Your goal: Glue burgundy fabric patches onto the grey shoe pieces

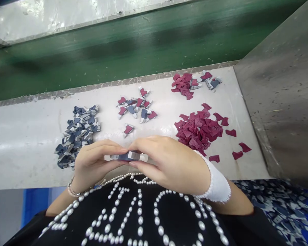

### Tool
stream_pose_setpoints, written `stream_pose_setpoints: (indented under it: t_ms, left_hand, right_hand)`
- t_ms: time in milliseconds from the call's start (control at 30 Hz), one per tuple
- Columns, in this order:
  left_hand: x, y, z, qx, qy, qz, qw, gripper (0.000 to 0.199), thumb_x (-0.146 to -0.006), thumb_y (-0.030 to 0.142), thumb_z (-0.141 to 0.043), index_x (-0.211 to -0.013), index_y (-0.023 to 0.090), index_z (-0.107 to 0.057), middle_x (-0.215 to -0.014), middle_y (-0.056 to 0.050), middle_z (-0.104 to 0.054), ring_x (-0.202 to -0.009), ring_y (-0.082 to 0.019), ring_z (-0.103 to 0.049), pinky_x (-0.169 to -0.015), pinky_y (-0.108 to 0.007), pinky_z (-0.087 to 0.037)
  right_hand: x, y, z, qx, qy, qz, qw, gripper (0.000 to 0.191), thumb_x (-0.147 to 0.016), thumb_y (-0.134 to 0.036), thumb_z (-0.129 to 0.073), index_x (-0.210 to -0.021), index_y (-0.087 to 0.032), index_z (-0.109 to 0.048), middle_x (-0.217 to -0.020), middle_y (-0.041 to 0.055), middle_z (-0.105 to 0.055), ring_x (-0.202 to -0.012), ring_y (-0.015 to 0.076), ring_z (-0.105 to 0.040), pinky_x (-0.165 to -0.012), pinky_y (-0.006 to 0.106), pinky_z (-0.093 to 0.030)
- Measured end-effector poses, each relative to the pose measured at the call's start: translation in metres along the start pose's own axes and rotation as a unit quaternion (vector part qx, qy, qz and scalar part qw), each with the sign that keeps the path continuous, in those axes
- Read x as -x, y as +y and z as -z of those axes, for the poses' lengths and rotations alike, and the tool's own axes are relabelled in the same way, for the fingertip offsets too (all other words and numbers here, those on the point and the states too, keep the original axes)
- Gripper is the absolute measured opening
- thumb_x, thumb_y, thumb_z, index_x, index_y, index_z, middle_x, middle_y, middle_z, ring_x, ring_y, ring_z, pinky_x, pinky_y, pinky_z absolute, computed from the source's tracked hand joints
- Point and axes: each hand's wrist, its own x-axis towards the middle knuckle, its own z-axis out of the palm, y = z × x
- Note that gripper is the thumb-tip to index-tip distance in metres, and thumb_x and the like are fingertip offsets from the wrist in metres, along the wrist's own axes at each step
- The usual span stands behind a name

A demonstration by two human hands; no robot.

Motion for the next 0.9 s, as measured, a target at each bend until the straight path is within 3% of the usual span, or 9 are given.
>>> stream_pose_setpoints:
  t_ms: [267, 633, 900]
  left_hand:
    - [0.000, 0.004, 0.000, 0.022, -0.016, 0.027, 0.999, 0.036, -0.074, 0.014, -0.081, -0.107, 0.020, -0.068, -0.088, -0.003, -0.075, -0.076, -0.014, -0.072, -0.067, -0.023, -0.060]
    - [0.000, 0.007, 0.001, 0.068, -0.020, 0.081, 0.994, 0.033, -0.072, 0.020, -0.084, -0.103, 0.021, -0.071, -0.085, -0.002, -0.076, -0.072, -0.015, -0.071, -0.065, -0.025, -0.059]
    - [0.002, 0.007, -0.004, 0.043, 0.016, 0.051, 0.998, 0.034, -0.073, 0.013, -0.082, -0.104, 0.019, -0.070, -0.088, -0.003, -0.076, -0.076, -0.014, -0.071, -0.068, -0.024, -0.058]
  right_hand:
    - [0.007, -0.005, -0.001, 0.049, 0.010, 0.022, 0.999, 0.021, -0.100, -0.025, -0.045, -0.116, -0.021, -0.059, -0.099, 0.0046, -0.072, -0.095, 0.0225, -0.067, -0.079, 0.038, -0.051]
    - [0.010, -0.010, -0.001, 0.071, 0.021, 0.027, 0.997, 0.017, -0.098, -0.019, -0.046, -0.106, -0.019, -0.060, -0.094, 0.0036, -0.071, -0.083, 0.0197, -0.066, -0.072, 0.035, -0.050]
    - [0.008, -0.014, -0.016, 0.115, 0.094, 0.015, 0.989, 0.018, -0.094, -0.013, -0.046, -0.096, -0.011, -0.065, -0.080, 0.0058, -0.065, -0.075, 0.0212, -0.062, -0.068, 0.037, -0.048]
